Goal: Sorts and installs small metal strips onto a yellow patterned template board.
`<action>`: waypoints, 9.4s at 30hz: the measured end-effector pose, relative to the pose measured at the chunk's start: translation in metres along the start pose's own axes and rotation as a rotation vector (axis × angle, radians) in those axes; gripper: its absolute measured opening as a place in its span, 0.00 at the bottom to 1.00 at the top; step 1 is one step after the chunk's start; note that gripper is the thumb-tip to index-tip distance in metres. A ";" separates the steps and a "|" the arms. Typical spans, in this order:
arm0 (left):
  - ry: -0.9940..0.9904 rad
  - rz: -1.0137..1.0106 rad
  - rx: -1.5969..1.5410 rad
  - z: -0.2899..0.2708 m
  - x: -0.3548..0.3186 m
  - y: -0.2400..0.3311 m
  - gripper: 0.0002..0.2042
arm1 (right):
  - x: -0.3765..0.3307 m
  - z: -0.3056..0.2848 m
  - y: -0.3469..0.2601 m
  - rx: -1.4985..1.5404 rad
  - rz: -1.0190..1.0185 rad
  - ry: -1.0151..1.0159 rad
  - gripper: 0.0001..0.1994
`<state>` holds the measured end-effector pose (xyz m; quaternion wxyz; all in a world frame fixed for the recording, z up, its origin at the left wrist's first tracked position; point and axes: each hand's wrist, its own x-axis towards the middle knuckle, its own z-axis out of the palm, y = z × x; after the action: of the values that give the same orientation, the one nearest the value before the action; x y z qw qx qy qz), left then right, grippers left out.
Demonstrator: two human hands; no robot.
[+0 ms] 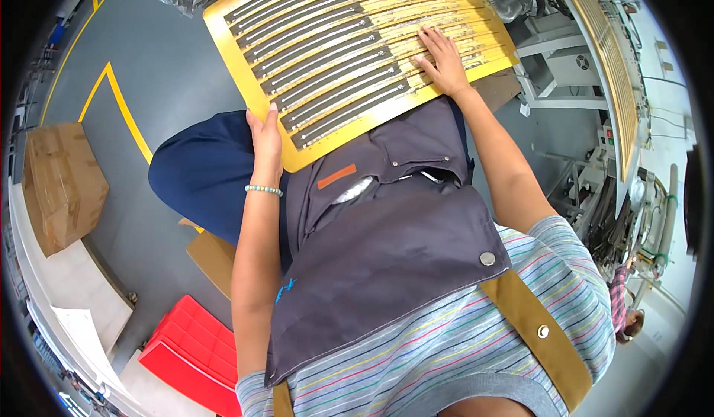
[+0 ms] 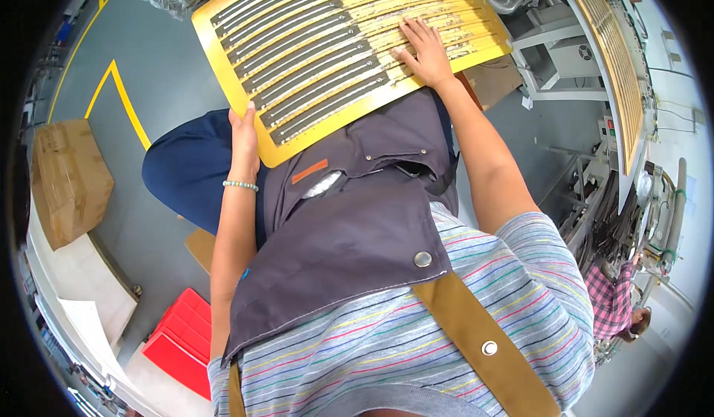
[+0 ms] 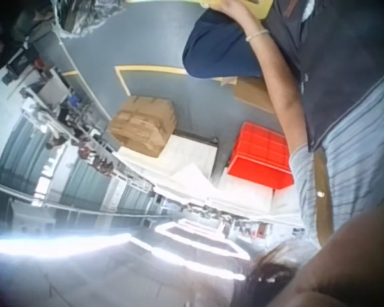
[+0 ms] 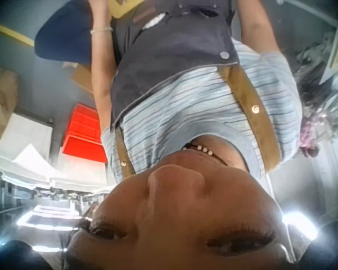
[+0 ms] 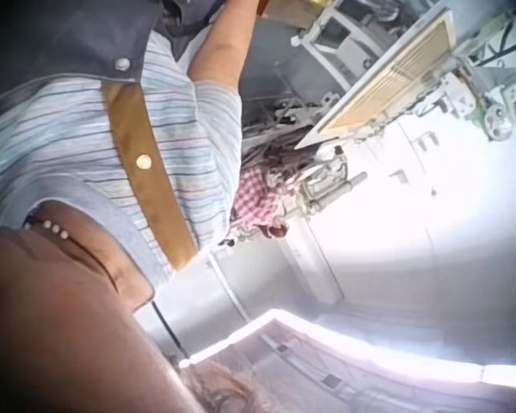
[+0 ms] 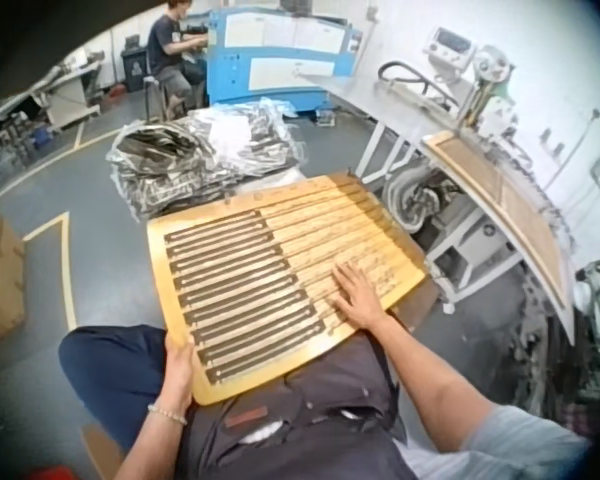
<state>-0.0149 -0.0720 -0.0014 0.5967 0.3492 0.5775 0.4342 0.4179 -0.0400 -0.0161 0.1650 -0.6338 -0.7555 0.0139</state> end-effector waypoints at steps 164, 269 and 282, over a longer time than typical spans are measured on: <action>0.249 0.642 1.265 0.019 0.097 0.044 0.07 | 0.155 0.049 -0.220 0.423 -0.360 -0.246 0.24; 0.665 -0.751 0.316 -0.234 -0.199 -0.224 0.17 | 0.081 -0.047 -0.148 0.301 -0.117 -0.361 0.16; 0.794 -0.471 0.654 -0.315 -0.195 -0.264 0.31 | 0.094 -0.020 -0.165 0.392 -0.186 -0.406 0.17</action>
<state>-0.2890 -0.3783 -0.1966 0.2752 0.1873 0.9245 0.1858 0.2522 0.0140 0.0627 0.1302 -0.5021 -0.8108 0.2710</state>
